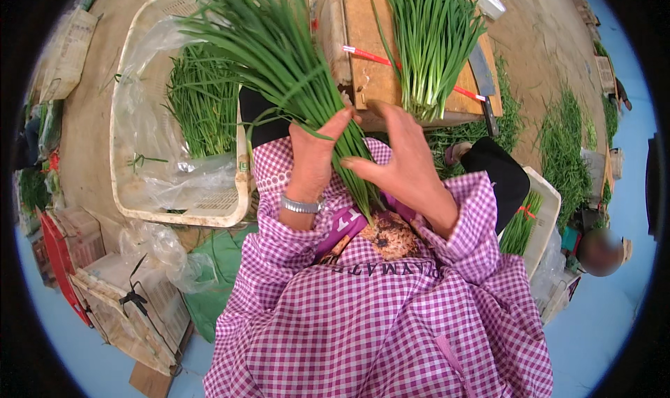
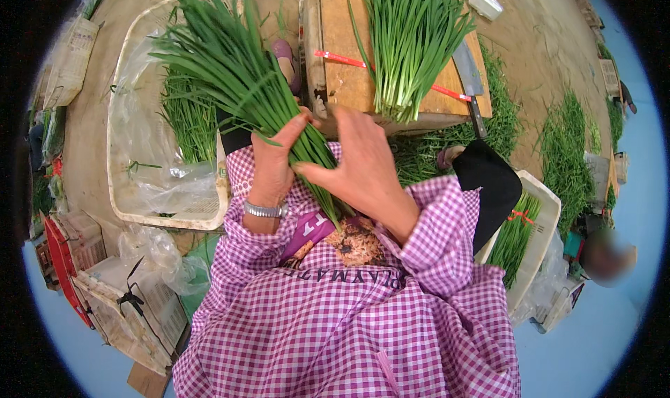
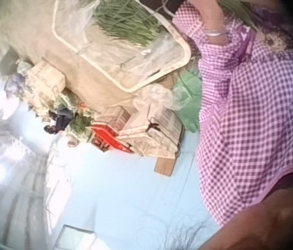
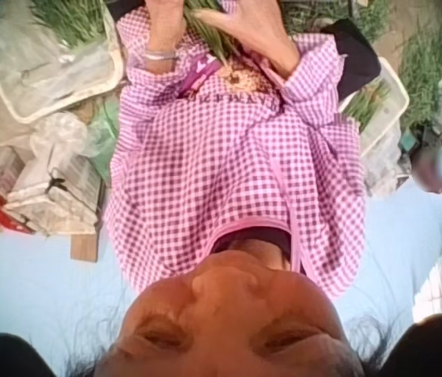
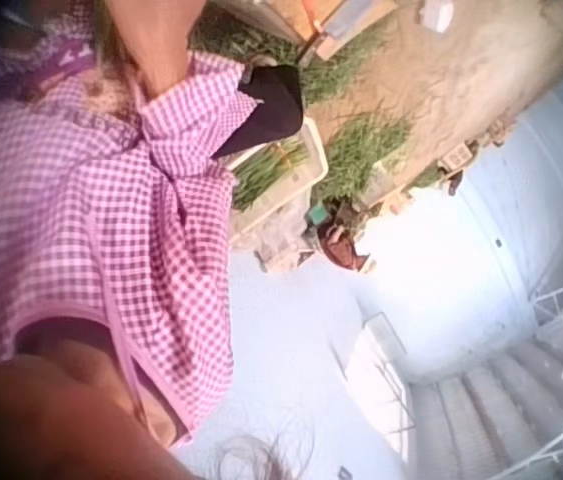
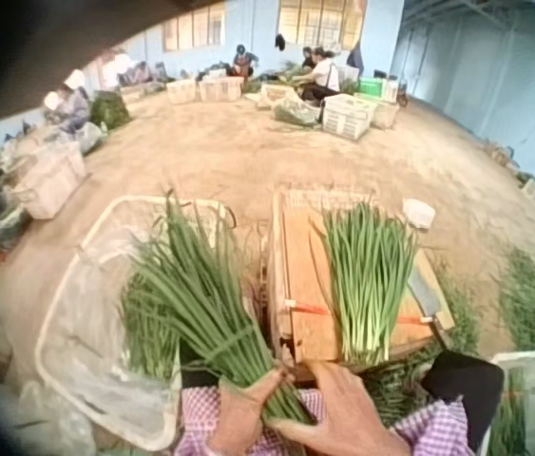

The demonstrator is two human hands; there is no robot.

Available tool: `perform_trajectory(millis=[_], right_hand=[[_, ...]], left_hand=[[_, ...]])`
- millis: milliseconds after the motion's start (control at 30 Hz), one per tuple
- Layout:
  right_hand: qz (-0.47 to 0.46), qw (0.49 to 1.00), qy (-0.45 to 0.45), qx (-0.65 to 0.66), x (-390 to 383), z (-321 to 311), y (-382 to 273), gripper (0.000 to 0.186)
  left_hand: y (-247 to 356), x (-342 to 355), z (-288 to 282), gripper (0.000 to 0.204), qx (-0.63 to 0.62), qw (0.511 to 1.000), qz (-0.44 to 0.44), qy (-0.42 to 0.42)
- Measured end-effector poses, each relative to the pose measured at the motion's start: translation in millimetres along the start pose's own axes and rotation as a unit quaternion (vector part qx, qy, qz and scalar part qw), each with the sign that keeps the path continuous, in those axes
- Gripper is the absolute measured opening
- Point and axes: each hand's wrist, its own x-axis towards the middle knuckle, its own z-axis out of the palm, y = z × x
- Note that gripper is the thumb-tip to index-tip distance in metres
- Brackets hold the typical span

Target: The person gathers green onions from a basket, aligns them into a neat bunch, and secures them with a red rubber band. The person then uses a knife to trim the root ends of the bundle on a wooden cutting board.

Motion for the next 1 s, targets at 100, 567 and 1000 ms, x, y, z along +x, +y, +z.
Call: perform_trajectory(millis=[100, 567, 1000], right_hand=[[0.019, 0.997, -0.047, 0.065, 38, 7, -15, 0.077], [0.034, 0.943, 0.143, 0.299, 66, -27, -15, 0.028], [0.126, 0.880, -0.052, 0.455, 94, -63, -17, 0.028]], left_hand=[[-11, 0, 16, 0.021, -0.008, 0.997, 0.082, 0.003], [-20, 45, 74, 0.046, 0.399, 0.830, 0.390, 0.015], [65, 15, 43, 0.080, 0.472, 0.838, 0.249, -0.112]])
